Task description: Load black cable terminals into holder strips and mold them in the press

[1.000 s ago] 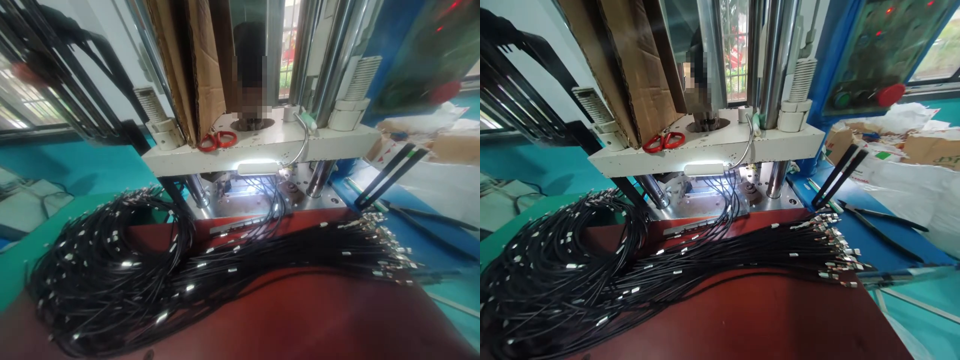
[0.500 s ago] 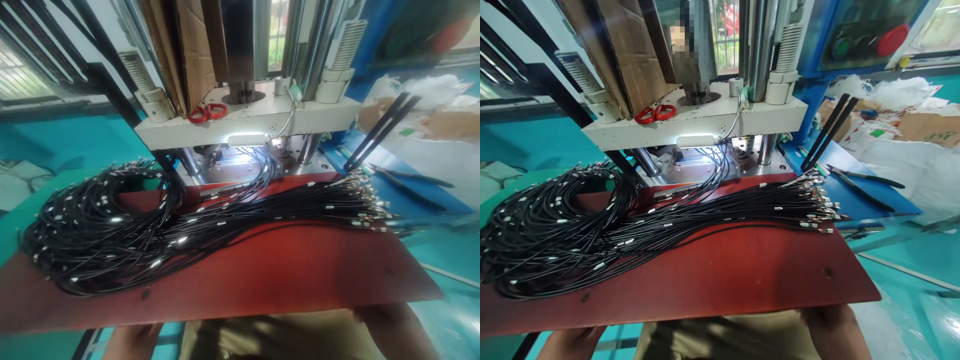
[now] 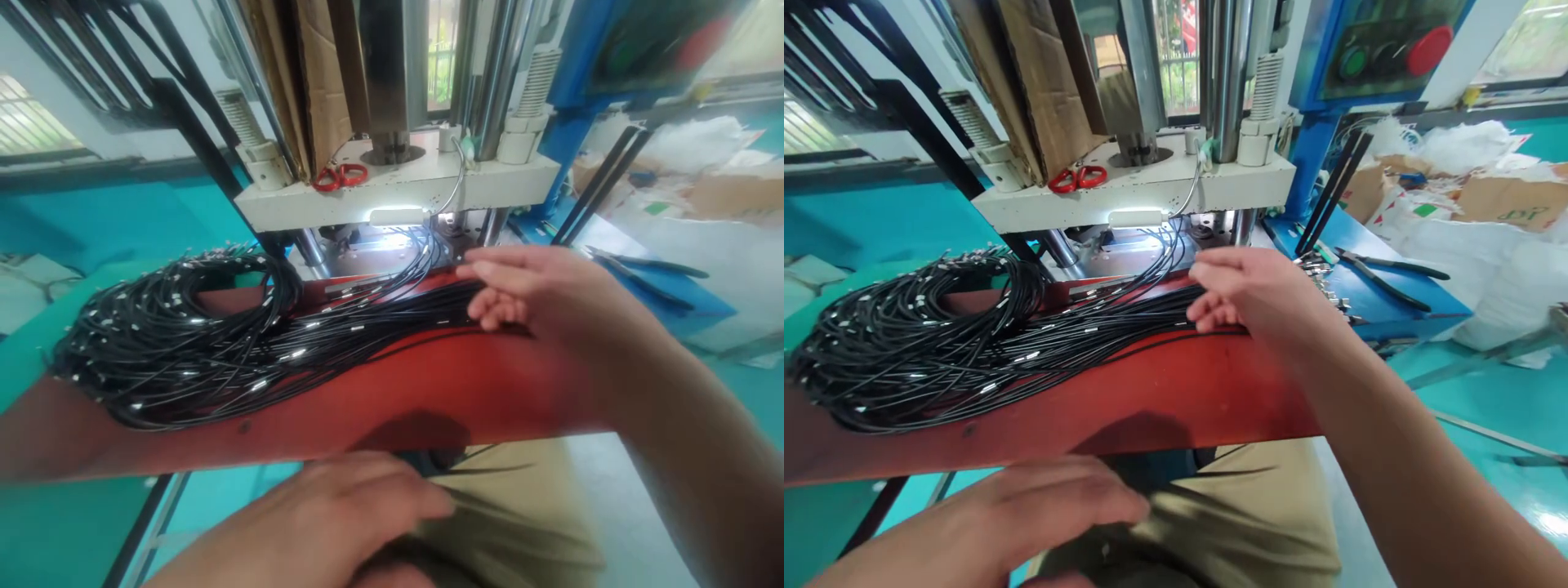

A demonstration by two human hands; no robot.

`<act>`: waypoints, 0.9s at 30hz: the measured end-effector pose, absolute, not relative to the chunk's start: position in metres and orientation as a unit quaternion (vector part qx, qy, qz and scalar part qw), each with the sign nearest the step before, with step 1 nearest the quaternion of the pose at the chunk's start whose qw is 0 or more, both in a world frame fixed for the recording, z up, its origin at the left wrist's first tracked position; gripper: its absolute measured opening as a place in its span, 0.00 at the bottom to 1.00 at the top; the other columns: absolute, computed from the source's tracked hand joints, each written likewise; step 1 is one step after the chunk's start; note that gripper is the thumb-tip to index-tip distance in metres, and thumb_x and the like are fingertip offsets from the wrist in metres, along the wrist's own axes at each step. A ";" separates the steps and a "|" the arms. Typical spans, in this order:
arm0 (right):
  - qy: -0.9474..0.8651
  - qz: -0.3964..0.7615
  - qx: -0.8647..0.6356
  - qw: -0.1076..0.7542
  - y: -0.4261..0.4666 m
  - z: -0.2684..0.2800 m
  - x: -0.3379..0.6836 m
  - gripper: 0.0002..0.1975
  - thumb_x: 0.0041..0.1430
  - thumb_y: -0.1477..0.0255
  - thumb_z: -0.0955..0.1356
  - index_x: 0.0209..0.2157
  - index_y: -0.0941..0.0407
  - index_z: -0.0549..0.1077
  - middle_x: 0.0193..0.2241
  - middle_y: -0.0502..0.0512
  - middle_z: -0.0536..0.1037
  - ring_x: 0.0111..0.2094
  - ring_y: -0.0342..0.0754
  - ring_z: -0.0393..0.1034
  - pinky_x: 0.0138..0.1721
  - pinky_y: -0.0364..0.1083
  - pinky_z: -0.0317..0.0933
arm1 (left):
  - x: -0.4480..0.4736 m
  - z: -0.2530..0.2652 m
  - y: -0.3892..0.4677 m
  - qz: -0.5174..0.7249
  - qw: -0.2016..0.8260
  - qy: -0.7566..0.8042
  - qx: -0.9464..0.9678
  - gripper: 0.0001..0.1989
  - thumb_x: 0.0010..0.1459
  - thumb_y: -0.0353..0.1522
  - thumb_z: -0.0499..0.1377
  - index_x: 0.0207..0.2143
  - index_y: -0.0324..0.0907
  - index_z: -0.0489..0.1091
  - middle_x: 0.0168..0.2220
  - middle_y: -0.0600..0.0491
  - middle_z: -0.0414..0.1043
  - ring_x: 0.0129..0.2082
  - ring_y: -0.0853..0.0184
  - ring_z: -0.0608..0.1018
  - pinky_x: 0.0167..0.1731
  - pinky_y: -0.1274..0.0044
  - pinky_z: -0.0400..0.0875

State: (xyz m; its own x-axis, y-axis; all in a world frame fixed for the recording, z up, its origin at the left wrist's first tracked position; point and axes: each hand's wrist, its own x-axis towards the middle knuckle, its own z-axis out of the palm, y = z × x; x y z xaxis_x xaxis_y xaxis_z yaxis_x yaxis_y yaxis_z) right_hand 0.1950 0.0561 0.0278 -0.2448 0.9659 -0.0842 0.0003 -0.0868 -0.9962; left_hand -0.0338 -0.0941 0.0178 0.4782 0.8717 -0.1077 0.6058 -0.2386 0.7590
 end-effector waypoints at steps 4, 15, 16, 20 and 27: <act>-0.420 0.653 -0.406 0.482 0.105 0.022 0.163 0.03 0.55 0.82 0.67 0.30 0.62 0.69 0.28 0.56 0.72 0.28 0.48 0.74 0.30 0.46 0.74 | -0.009 0.023 -0.077 0.131 0.427 0.332 0.831 0.16 0.63 0.39 0.51 0.53 0.55 0.68 0.45 0.57 0.75 0.44 0.68 0.76 0.45 0.81 0.67; -0.311 0.799 -0.350 0.379 0.101 0.044 0.123 0.08 0.51 0.82 0.62 0.24 0.57 0.61 0.23 0.52 0.67 0.22 0.37 0.64 0.13 0.30 0.56 | 0.012 0.017 -0.052 0.224 0.241 0.346 0.878 0.21 0.62 0.27 0.49 0.58 0.43 0.60 0.58 0.47 0.64 0.59 0.63 0.64 0.58 0.71 0.61; -0.328 0.792 -0.351 0.377 0.102 0.048 0.120 0.08 0.51 0.82 0.62 0.23 0.56 0.60 0.22 0.51 0.66 0.21 0.37 0.63 0.13 0.31 0.55 | 0.010 0.017 -0.039 0.236 0.208 0.372 0.873 0.23 0.62 0.25 0.47 0.59 0.41 0.57 0.61 0.46 0.60 0.62 0.62 0.60 0.61 0.68 0.57; -0.414 0.771 -0.347 0.338 0.103 0.053 0.124 0.07 0.51 0.79 0.64 0.22 0.57 0.64 0.18 0.50 0.66 0.18 0.38 0.62 0.12 0.34 0.51 | -0.022 0.011 0.016 0.221 0.137 0.472 0.842 0.23 0.64 0.35 0.50 0.59 0.36 0.55 0.59 0.39 0.61 0.60 0.56 0.63 0.59 0.64 0.57; -0.868 0.327 -0.328 0.181 0.098 0.011 0.162 0.15 0.46 0.68 0.74 0.39 0.49 0.77 0.43 0.55 0.75 0.47 0.55 0.67 0.50 0.51 0.61 | -0.087 0.014 0.036 0.126 0.161 0.473 0.857 0.27 0.51 0.42 0.64 0.51 0.40 0.65 0.45 0.46 0.72 0.45 0.58 0.74 0.44 0.72 0.69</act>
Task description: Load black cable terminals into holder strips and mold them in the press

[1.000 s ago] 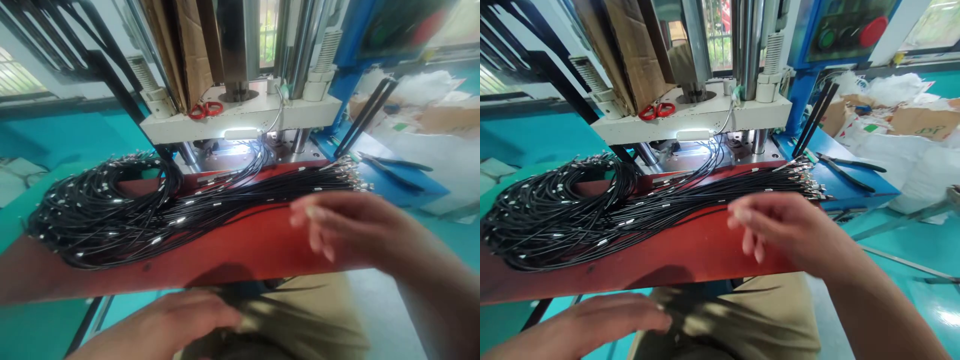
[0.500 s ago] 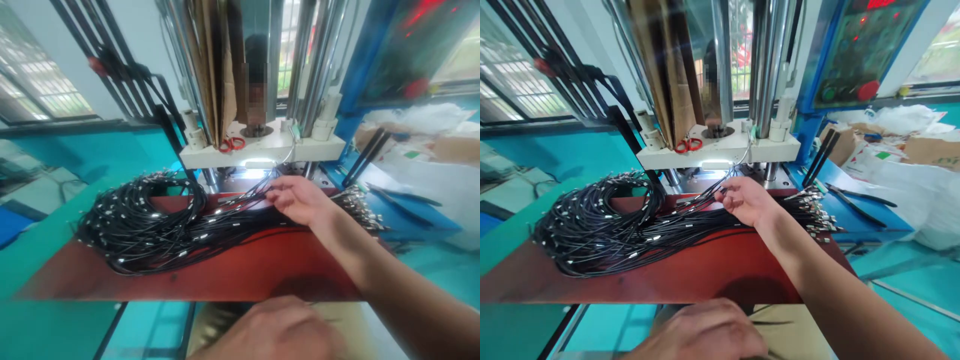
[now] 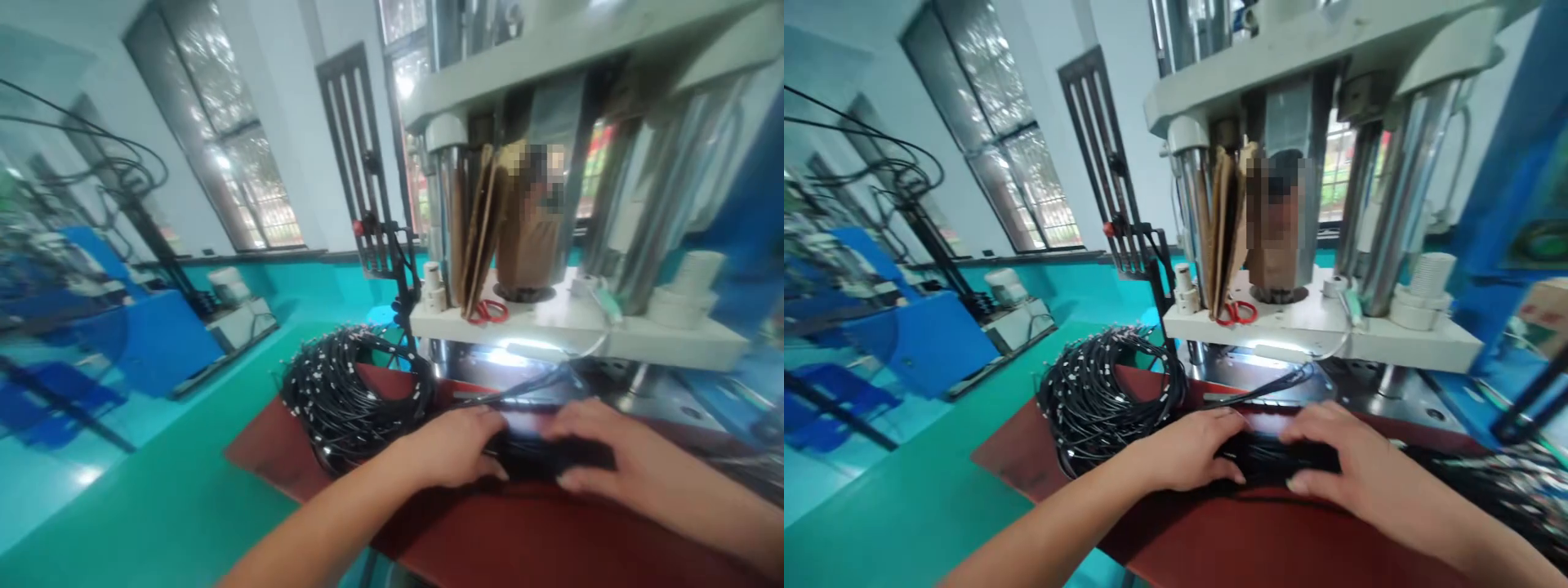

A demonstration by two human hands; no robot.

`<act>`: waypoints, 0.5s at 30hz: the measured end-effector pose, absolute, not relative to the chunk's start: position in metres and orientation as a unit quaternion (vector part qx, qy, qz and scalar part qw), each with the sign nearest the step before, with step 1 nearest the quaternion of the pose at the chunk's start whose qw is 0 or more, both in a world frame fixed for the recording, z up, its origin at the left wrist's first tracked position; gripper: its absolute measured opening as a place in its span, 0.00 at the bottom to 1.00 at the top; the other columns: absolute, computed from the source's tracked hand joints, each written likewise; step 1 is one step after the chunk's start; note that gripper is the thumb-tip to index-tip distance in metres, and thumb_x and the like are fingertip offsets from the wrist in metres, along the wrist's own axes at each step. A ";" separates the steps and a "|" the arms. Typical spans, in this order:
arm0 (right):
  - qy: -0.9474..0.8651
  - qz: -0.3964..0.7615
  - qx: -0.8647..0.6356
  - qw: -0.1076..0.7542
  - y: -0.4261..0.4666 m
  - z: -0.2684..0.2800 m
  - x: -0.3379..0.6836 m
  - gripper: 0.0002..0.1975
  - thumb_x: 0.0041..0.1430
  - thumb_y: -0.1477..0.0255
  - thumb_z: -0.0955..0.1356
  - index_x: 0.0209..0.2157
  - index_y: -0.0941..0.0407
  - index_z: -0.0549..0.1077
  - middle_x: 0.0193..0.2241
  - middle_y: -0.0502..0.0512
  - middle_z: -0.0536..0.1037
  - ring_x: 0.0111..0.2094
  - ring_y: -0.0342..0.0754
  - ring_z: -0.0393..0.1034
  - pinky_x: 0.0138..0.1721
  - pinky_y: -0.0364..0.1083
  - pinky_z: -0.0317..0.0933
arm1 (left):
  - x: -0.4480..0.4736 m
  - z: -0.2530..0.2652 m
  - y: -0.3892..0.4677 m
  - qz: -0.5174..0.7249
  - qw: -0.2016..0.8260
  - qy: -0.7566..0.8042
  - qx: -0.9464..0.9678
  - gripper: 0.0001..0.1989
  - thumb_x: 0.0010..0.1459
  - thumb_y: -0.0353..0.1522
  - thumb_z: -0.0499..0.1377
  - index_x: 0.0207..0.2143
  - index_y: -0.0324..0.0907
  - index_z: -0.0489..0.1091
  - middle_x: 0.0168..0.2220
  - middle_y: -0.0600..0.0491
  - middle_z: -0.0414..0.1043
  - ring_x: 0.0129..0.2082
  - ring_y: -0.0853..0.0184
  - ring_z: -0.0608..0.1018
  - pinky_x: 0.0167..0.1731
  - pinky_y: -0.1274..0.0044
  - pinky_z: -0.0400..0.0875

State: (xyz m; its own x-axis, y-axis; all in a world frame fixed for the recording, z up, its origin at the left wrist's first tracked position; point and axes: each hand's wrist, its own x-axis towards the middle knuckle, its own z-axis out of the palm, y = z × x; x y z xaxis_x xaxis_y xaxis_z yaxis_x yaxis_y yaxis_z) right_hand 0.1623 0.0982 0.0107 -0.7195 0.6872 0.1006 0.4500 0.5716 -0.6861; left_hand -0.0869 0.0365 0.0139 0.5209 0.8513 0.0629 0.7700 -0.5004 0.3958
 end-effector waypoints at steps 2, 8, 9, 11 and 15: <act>-0.897 0.250 -0.327 0.161 0.098 -0.003 0.162 0.12 0.46 0.67 0.74 0.36 0.47 0.78 0.44 0.54 0.74 0.49 0.58 0.65 0.51 0.54 0.59 | -0.090 0.016 0.038 0.137 0.145 0.466 0.862 0.22 0.51 0.40 0.65 0.47 0.39 0.68 0.42 0.48 0.72 0.42 0.61 0.74 0.42 0.75 0.68; -0.909 0.166 -0.337 0.181 0.087 -0.003 0.151 0.03 0.55 0.71 0.70 0.33 0.52 0.74 0.37 0.54 0.73 0.41 0.53 0.65 0.44 0.52 0.59 | -0.093 0.023 0.046 0.169 0.169 0.466 0.852 0.12 0.52 0.36 0.65 0.38 0.40 0.73 0.37 0.52 0.71 0.37 0.67 0.73 0.38 0.79 0.66; -0.908 0.167 -0.338 0.184 0.086 0.000 0.151 0.02 0.56 0.71 0.69 0.33 0.53 0.74 0.36 0.54 0.72 0.41 0.52 0.65 0.43 0.51 0.59 | -0.095 0.024 0.048 0.174 0.178 0.463 0.851 0.11 0.53 0.35 0.64 0.38 0.39 0.73 0.37 0.52 0.71 0.37 0.67 0.73 0.37 0.79 0.65; -0.903 0.176 -0.343 0.190 0.086 0.003 0.151 0.02 0.57 0.71 0.70 0.33 0.54 0.73 0.35 0.53 0.72 0.40 0.51 0.65 0.42 0.49 0.58 | -0.098 0.026 0.053 0.181 0.198 0.451 0.851 0.08 0.56 0.35 0.61 0.36 0.40 0.73 0.35 0.53 0.70 0.36 0.68 0.72 0.37 0.78 0.64; -0.903 0.168 -0.347 0.189 0.086 0.004 0.152 0.03 0.56 0.71 0.70 0.33 0.54 0.72 0.35 0.52 0.71 0.39 0.50 0.64 0.42 0.48 0.57 | -0.101 0.025 0.060 0.187 0.225 0.437 0.850 0.06 0.57 0.34 0.60 0.35 0.41 0.71 0.34 0.54 0.71 0.36 0.67 0.72 0.38 0.77 0.64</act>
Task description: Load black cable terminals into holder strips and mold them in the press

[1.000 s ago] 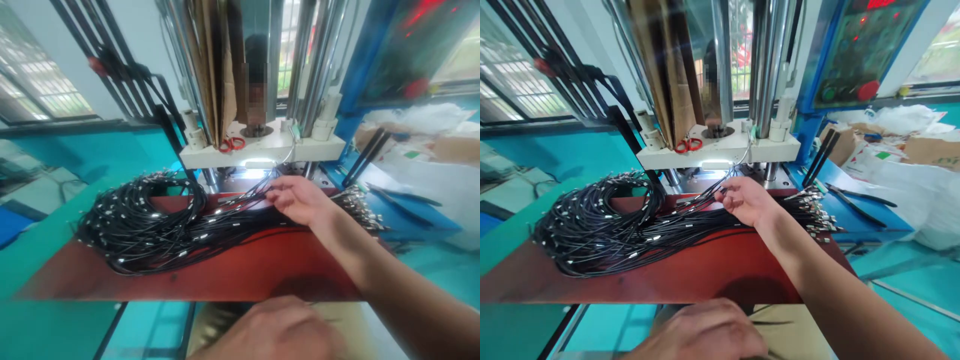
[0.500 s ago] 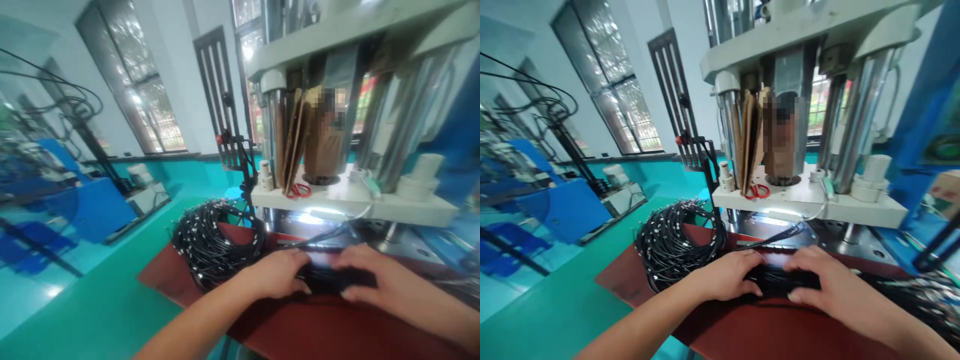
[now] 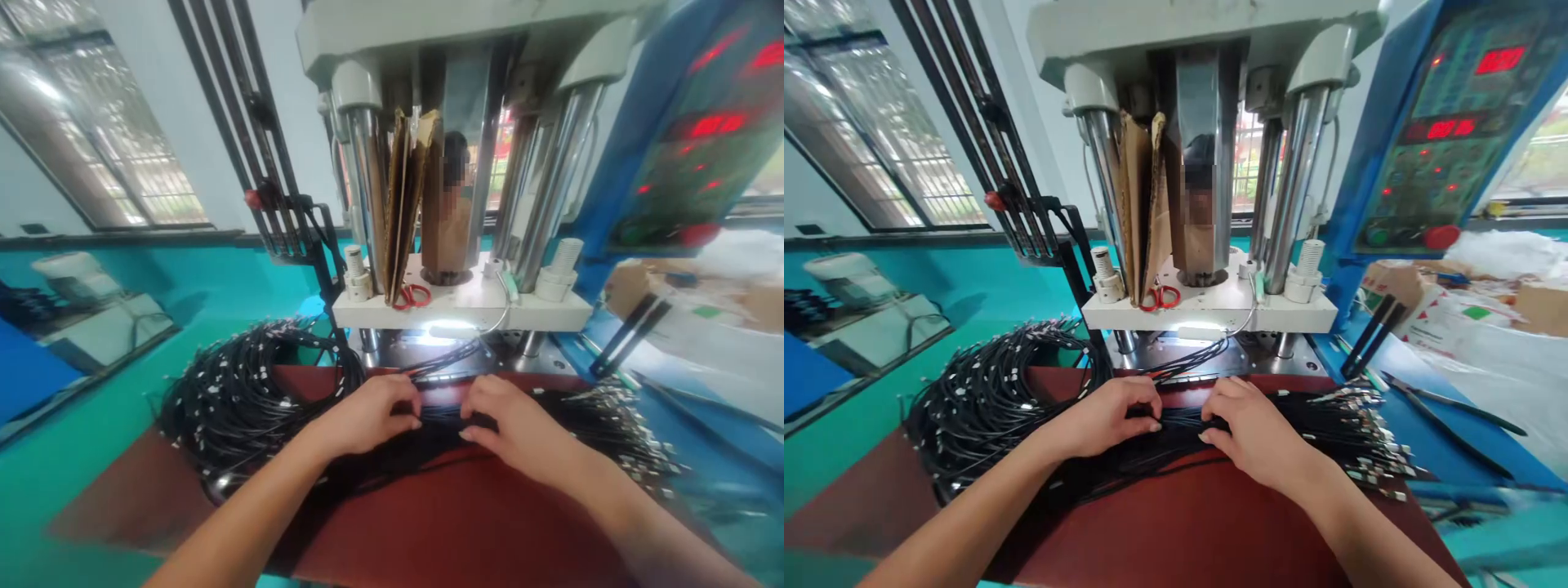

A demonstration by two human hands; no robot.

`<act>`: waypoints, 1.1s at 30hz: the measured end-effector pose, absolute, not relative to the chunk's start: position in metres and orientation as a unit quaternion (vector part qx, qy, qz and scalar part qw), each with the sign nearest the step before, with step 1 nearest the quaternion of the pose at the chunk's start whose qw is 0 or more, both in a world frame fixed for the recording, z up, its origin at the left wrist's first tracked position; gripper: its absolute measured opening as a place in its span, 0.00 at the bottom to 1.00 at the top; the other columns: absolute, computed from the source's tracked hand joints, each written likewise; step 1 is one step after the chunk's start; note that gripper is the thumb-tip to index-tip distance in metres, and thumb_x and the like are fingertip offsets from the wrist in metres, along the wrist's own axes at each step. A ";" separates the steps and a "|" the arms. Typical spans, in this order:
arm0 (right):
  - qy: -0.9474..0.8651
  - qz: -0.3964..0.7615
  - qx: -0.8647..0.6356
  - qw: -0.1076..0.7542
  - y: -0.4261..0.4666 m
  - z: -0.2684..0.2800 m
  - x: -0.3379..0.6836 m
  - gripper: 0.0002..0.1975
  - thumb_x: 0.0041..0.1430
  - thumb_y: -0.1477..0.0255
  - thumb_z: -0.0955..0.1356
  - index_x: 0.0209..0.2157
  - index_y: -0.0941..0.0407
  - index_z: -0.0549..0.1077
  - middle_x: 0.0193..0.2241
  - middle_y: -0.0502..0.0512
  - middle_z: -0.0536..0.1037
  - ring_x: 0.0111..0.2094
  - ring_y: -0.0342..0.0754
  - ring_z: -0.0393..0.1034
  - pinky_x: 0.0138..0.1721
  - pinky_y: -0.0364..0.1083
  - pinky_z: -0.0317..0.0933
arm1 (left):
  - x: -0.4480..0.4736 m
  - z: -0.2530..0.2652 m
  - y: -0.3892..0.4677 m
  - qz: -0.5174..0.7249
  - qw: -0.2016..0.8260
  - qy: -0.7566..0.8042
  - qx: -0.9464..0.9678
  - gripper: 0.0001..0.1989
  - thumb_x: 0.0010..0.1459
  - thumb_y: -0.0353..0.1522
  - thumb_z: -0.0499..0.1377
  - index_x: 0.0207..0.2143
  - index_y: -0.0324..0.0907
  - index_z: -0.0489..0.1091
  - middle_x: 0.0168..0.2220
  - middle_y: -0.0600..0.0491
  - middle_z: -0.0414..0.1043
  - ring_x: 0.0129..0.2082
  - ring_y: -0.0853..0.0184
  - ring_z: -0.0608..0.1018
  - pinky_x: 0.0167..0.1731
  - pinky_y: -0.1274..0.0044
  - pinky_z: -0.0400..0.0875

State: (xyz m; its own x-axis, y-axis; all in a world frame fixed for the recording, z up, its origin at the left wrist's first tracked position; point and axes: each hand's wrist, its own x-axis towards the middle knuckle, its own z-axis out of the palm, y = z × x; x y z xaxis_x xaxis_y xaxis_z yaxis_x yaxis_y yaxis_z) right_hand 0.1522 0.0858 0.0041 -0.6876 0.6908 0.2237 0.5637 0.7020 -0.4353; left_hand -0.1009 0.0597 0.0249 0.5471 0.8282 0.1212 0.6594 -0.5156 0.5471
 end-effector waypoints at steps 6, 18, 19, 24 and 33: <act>-0.899 0.191 -0.347 0.185 0.085 0.017 0.149 0.03 0.55 0.74 0.69 0.32 0.55 0.70 0.33 0.51 0.71 0.37 0.48 0.65 0.38 0.45 0.58 | -0.098 0.015 0.057 0.208 0.243 0.425 0.847 0.12 0.55 0.34 0.62 0.41 0.42 0.70 0.39 0.53 0.70 0.39 0.66 0.72 0.41 0.76 0.64; -0.852 0.369 -0.348 0.133 0.110 0.029 0.148 0.06 0.52 0.68 0.72 0.32 0.55 0.76 0.26 0.49 0.74 0.28 0.45 0.68 0.29 0.42 0.59 | -0.098 0.015 0.055 0.209 0.265 0.452 0.826 0.09 0.58 0.37 0.59 0.37 0.42 0.70 0.35 0.54 0.69 0.36 0.67 0.70 0.37 0.77 0.62; -0.849 0.371 -0.350 0.139 0.109 0.028 0.148 0.06 0.53 0.67 0.71 0.32 0.55 0.77 0.28 0.49 0.75 0.29 0.45 0.68 0.30 0.42 0.59 | -0.098 0.015 0.055 0.206 0.263 0.456 0.825 0.09 0.57 0.37 0.60 0.37 0.42 0.70 0.35 0.54 0.69 0.36 0.67 0.70 0.37 0.77 0.62; -0.869 0.286 -0.354 0.193 0.103 0.028 0.146 0.05 0.60 0.72 0.67 0.33 0.55 0.75 0.30 0.49 0.74 0.32 0.44 0.67 0.35 0.43 0.58 | -0.097 0.015 0.055 0.194 0.263 0.468 0.821 0.08 0.57 0.37 0.60 0.35 0.42 0.69 0.35 0.55 0.68 0.36 0.67 0.70 0.36 0.77 0.62; -0.889 0.250 -0.355 0.144 0.101 0.021 0.147 0.06 0.53 0.68 0.73 0.35 0.52 0.77 0.33 0.50 0.72 0.35 0.46 0.67 0.36 0.43 0.59 | -0.094 0.011 0.055 0.200 0.235 0.470 0.827 0.05 0.61 0.32 0.55 0.33 0.41 0.67 0.34 0.54 0.67 0.35 0.68 0.70 0.36 0.77 0.62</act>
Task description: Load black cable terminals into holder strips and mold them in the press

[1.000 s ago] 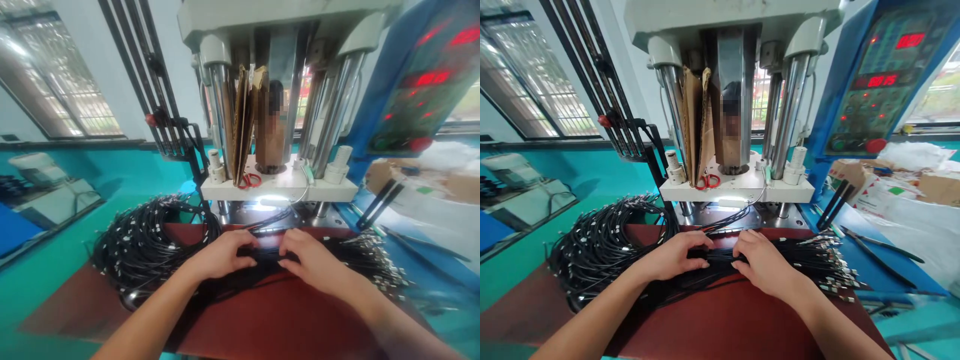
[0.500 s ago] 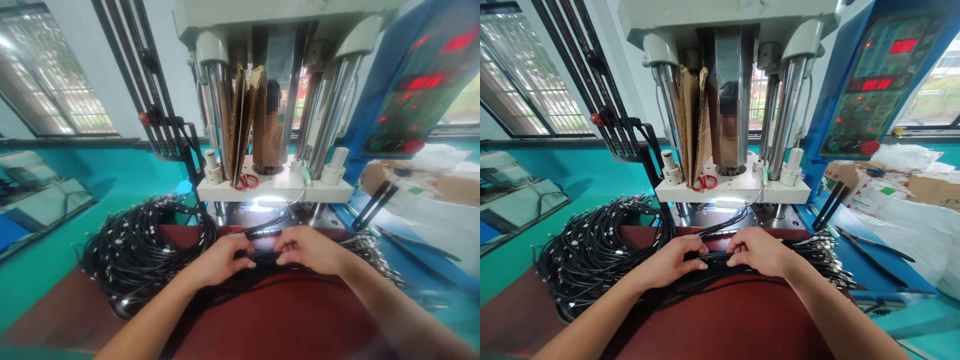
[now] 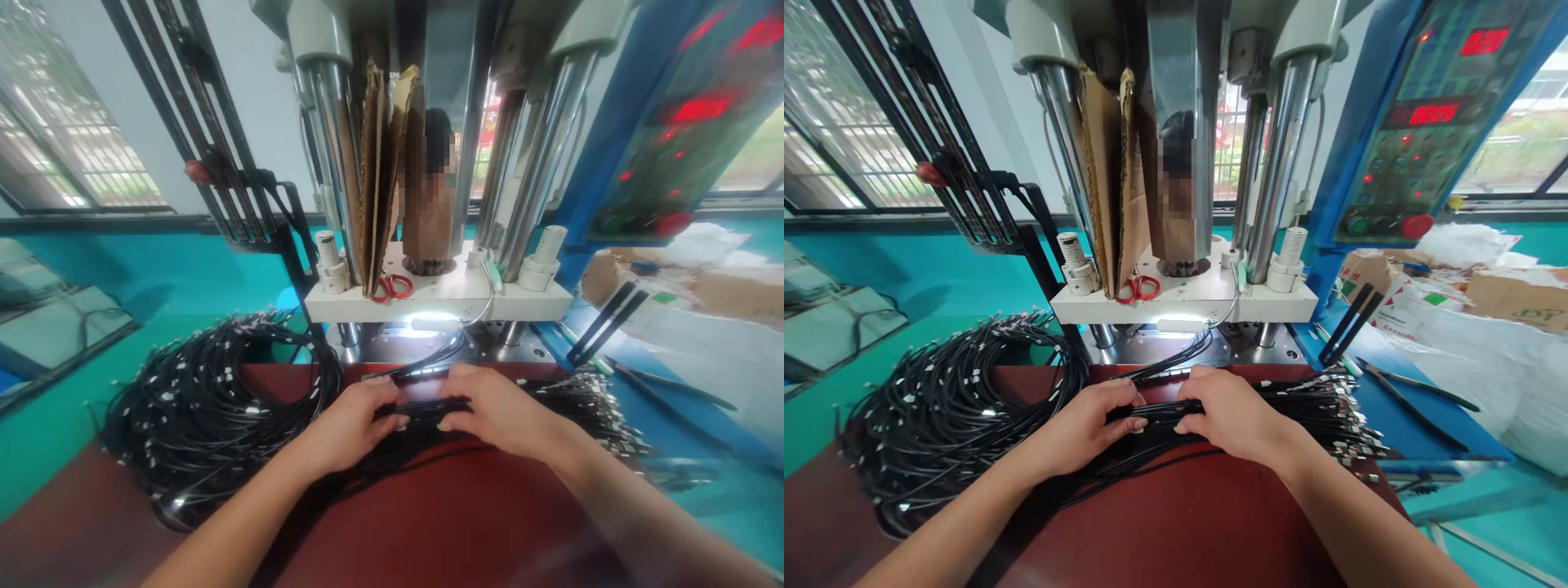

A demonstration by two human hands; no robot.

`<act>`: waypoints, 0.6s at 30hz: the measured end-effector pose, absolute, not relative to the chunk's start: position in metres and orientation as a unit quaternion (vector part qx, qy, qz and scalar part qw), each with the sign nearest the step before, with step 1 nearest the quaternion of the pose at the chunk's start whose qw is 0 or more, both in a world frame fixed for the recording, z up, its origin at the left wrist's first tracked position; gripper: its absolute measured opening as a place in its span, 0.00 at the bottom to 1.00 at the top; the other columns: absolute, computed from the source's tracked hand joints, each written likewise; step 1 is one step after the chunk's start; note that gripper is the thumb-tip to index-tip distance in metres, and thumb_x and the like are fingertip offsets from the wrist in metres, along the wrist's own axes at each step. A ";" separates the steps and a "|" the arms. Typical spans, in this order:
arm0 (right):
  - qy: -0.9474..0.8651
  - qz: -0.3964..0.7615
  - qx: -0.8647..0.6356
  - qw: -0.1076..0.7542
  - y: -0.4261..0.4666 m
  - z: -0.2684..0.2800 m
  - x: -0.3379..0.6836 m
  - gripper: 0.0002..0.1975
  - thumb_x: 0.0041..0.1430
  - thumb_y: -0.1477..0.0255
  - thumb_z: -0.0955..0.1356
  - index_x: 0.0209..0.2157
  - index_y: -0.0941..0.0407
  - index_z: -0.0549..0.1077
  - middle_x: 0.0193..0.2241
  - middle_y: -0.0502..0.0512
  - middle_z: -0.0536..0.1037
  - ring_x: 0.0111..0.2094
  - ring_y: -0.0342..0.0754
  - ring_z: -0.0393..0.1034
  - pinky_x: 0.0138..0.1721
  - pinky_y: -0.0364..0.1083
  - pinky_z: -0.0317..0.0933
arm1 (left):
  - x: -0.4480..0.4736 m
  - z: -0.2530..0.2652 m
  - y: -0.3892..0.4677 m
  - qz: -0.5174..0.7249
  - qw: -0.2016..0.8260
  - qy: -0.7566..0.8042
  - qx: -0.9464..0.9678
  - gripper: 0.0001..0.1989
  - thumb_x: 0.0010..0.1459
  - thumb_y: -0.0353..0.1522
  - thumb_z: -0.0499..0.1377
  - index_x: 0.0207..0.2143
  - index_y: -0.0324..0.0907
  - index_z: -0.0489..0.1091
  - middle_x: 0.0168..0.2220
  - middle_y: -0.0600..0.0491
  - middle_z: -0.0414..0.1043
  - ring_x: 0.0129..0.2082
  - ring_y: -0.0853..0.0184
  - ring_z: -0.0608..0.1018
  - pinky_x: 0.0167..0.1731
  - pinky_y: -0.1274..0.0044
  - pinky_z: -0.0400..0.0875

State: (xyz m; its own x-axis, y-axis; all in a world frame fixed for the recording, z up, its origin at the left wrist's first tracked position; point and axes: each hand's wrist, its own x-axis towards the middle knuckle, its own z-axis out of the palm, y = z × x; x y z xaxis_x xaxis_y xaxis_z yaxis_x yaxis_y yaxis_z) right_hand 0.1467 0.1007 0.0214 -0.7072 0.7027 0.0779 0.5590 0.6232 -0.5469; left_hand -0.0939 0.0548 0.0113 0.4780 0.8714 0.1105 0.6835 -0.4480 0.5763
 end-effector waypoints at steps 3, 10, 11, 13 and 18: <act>-0.892 0.235 -0.360 0.138 0.101 0.020 0.144 0.03 0.56 0.69 0.71 0.33 0.53 0.77 0.32 0.51 0.72 0.34 0.46 0.67 0.36 0.43 0.59 | -0.092 0.008 0.055 0.201 0.215 0.472 0.831 0.04 0.62 0.31 0.54 0.32 0.42 0.65 0.35 0.54 0.67 0.35 0.68 0.70 0.36 0.77 0.63; -0.895 0.203 -0.373 0.136 0.097 0.021 0.142 0.06 0.59 0.68 0.69 0.37 0.54 0.76 0.34 0.53 0.71 0.35 0.46 0.68 0.39 0.44 0.61 | -0.087 0.004 0.049 0.161 0.140 0.494 0.843 0.07 0.65 0.32 0.47 0.36 0.42 0.62 0.37 0.50 0.67 0.38 0.64 0.71 0.39 0.72 0.66; -0.896 0.197 -0.374 0.140 0.096 0.022 0.143 0.07 0.59 0.68 0.68 0.38 0.54 0.76 0.35 0.53 0.71 0.35 0.46 0.68 0.39 0.44 0.61 | -0.087 0.005 0.049 0.164 0.138 0.498 0.840 0.07 0.65 0.33 0.46 0.38 0.42 0.62 0.38 0.49 0.67 0.38 0.63 0.71 0.39 0.71 0.66; -0.902 0.168 -0.368 0.149 0.093 0.025 0.143 0.07 0.61 0.68 0.67 0.38 0.55 0.75 0.36 0.54 0.71 0.37 0.48 0.67 0.40 0.45 0.61 | -0.088 0.007 0.048 0.180 0.150 0.503 0.832 0.08 0.66 0.33 0.45 0.41 0.42 0.61 0.39 0.49 0.68 0.40 0.63 0.72 0.40 0.71 0.66; -0.915 0.118 -0.356 0.150 0.087 0.032 0.144 0.07 0.65 0.72 0.62 0.37 0.56 0.70 0.35 0.55 0.72 0.37 0.49 0.67 0.40 0.47 0.61 | -0.090 0.017 0.047 0.200 0.201 0.490 0.824 0.09 0.66 0.35 0.47 0.43 0.43 0.63 0.41 0.50 0.69 0.41 0.64 0.72 0.41 0.72 0.66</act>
State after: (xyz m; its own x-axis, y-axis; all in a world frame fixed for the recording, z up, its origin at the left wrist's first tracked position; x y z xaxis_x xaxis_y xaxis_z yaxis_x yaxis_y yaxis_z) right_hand 0.1437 0.0869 0.0324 -0.7013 0.6868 0.1911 0.6157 0.7187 -0.3232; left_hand -0.0899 0.0468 0.0169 0.4399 0.8881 0.1333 0.7266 -0.4392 0.5284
